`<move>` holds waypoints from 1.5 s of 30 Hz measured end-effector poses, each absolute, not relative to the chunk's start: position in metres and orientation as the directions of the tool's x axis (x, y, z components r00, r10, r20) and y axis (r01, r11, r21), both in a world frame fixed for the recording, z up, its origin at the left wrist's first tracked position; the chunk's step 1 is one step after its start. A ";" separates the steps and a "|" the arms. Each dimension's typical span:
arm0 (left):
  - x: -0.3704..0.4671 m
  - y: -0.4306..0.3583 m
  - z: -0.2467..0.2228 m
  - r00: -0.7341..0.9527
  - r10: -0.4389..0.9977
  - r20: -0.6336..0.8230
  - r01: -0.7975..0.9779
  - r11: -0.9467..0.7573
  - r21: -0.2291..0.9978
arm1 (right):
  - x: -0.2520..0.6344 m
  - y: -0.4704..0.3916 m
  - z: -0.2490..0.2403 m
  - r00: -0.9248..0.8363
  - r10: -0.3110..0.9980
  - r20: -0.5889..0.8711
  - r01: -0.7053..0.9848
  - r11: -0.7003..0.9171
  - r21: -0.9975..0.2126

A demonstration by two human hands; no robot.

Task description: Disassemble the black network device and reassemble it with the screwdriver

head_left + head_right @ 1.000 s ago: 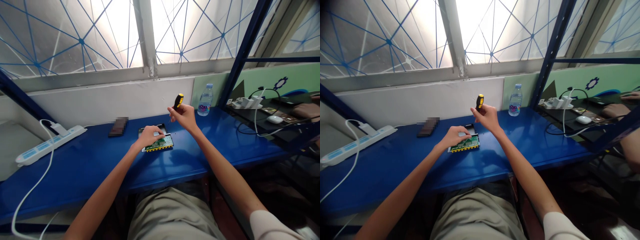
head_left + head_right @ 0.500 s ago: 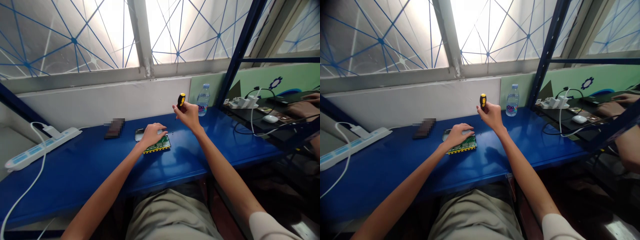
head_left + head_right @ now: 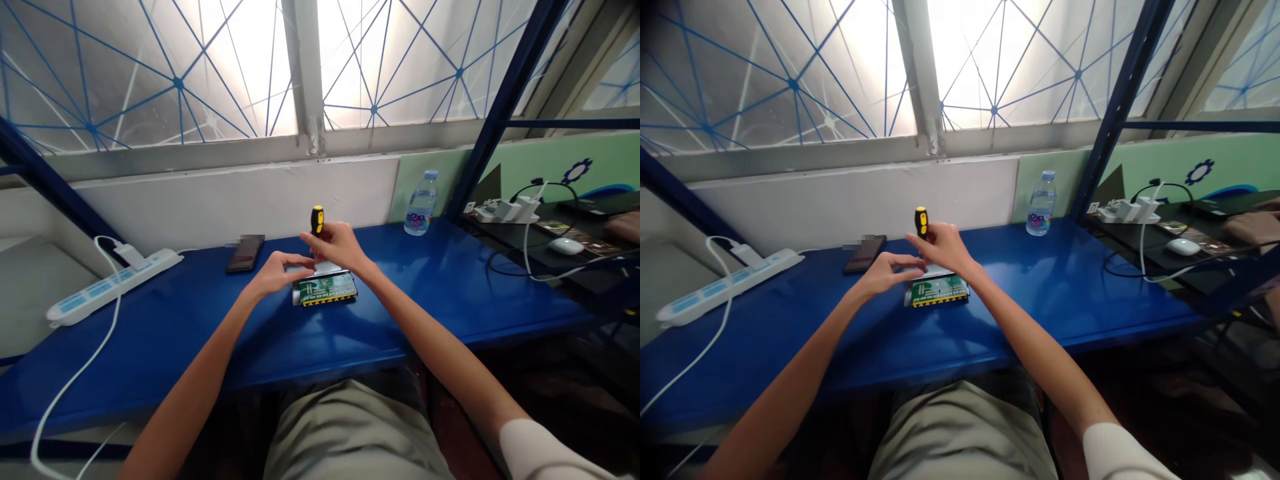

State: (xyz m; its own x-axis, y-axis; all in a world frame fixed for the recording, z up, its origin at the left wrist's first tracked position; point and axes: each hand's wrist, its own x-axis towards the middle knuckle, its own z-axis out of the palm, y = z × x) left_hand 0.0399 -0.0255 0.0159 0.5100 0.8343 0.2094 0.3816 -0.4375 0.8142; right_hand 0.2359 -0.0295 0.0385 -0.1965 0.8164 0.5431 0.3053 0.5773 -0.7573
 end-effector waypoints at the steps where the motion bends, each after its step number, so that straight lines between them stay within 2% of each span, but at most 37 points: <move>1: 0.036 -0.025 0.015 0.507 0.836 0.209 0.382 -0.435 0.815 | 0.230 -0.029 0.038 -0.212 0.815 0.540 0.331 0.579 -0.745; 7: 0.032 -0.024 0.014 0.485 0.851 0.200 0.469 -0.446 0.762 | 0.216 -0.030 0.028 -0.225 0.811 0.540 0.392 0.583 -0.712; 15: 0.032 -0.020 0.009 0.496 0.853 0.162 0.493 -0.430 0.756 | 0.217 -0.031 0.021 -0.224 0.816 0.534 0.419 0.575 -0.703; 32: 0.030 -0.016 0.004 0.522 0.838 0.158 0.448 -0.427 0.785 | 0.213 -0.029 0.014 -0.270 0.777 0.569 0.415 0.627 -0.660; 38: 0.029 -0.015 0.004 0.536 0.829 0.161 0.468 -0.451 0.760 | 0.211 -0.029 0.013 -0.289 0.785 0.548 0.420 0.618 -0.665; 45: 0.030 -0.015 0.004 0.517 0.837 0.178 0.473 -0.453 0.756 | 0.211 -0.030 0.013 -0.246 0.790 0.561 0.414 0.610 -0.676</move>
State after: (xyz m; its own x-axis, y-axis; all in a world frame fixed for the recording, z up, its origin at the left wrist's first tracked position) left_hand 0.0298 -0.0146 0.0037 0.5173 0.8371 0.1778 0.4733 -0.4529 0.7555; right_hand 0.2110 -0.0302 0.0134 -0.2463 0.7900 0.5615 0.4137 0.6096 -0.6762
